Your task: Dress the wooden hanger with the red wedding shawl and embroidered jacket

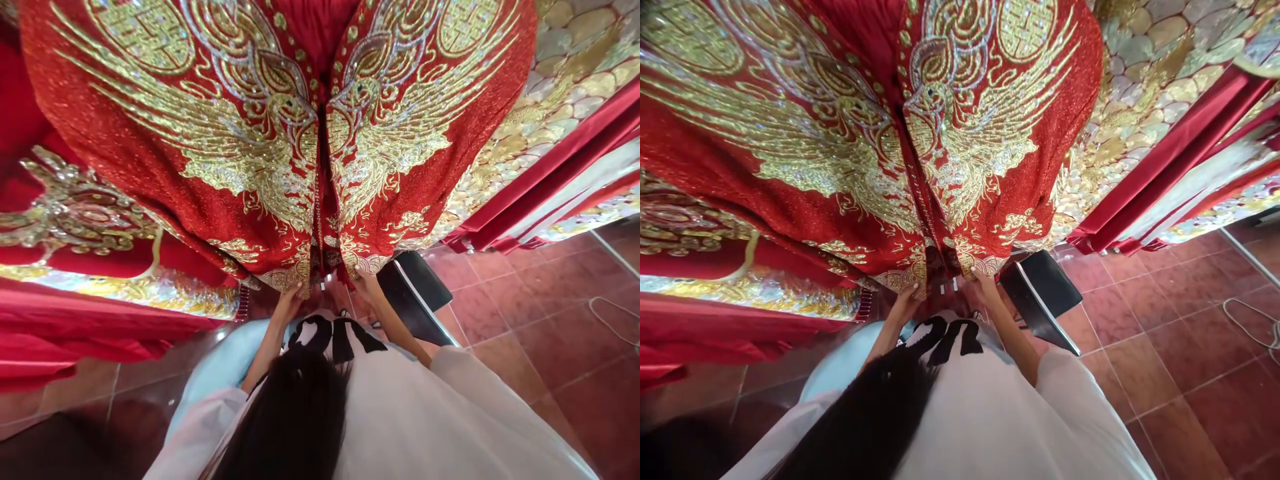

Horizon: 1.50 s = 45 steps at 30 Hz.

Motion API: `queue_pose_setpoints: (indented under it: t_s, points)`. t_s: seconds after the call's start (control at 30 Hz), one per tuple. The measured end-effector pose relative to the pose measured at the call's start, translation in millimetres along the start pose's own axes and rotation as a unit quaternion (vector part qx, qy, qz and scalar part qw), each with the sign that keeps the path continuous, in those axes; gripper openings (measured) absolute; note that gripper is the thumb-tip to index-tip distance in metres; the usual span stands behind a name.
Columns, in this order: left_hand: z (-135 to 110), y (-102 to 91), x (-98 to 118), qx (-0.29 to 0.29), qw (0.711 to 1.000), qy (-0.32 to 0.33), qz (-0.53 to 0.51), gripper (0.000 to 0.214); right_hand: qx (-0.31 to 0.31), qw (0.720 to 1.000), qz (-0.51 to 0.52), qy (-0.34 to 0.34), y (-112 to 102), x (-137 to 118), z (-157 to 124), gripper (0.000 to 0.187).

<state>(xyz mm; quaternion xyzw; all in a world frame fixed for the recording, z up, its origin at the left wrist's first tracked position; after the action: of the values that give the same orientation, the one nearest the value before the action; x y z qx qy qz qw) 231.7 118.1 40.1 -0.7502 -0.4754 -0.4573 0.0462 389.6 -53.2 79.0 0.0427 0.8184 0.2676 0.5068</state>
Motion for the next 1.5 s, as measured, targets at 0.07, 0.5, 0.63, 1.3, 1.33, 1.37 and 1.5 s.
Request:
queue_pose_setpoints:
  t_s: [0.07,0.5,0.63,1.3,1.33,1.37,1.5]
  points:
    - [-3.9,8.0,-2.4,-0.001,1.0,-0.004,0.009,0.028,0.003,1.0,0.022,-0.001,7.7,-0.3,-6.6,0.026]
    - [-24.4,61.9,8.1,-0.046,0.999,0.016,-0.015,0.031,-0.029,0.994,0.09,0.047,41.2,6.1,-35.5,0.035]
    - [-30.4,71.7,8.8,-0.041,0.998,0.035,-0.038,0.031,-0.028,0.99,0.131,0.043,48.2,8.6,-38.8,0.038]
    - [-47.0,82.5,15.6,-0.001,0.993,0.098,-0.058,0.05,-0.03,0.972,0.203,0.112,53.7,20.1,-42.0,0.033]
    - [-47.4,82.0,15.6,0.001,0.994,0.098,-0.055,0.051,-0.029,0.973,0.198,0.116,53.6,21.3,-42.0,0.032]
    - [-47.7,81.6,15.7,0.002,0.994,0.1,-0.052,0.053,-0.029,0.973,0.194,0.12,53.5,22.4,-41.9,0.031]
    - [-48.9,80.8,17.0,-0.002,0.993,0.111,-0.045,0.056,-0.031,0.973,0.193,0.122,53.9,22.4,-42.3,0.032]
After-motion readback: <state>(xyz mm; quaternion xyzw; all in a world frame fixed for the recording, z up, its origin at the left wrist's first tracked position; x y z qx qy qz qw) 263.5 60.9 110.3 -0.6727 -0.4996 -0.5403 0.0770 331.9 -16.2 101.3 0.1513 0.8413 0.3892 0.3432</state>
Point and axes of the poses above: each hand's wrist, its own z-axis towards the middle knuckle, its own y-axis out of the palm, x = y × z, the point moved 7 cm from there along z, towards the middle knuckle, and after that the axes turned 6 degrees about z, right-handed, at the moved point
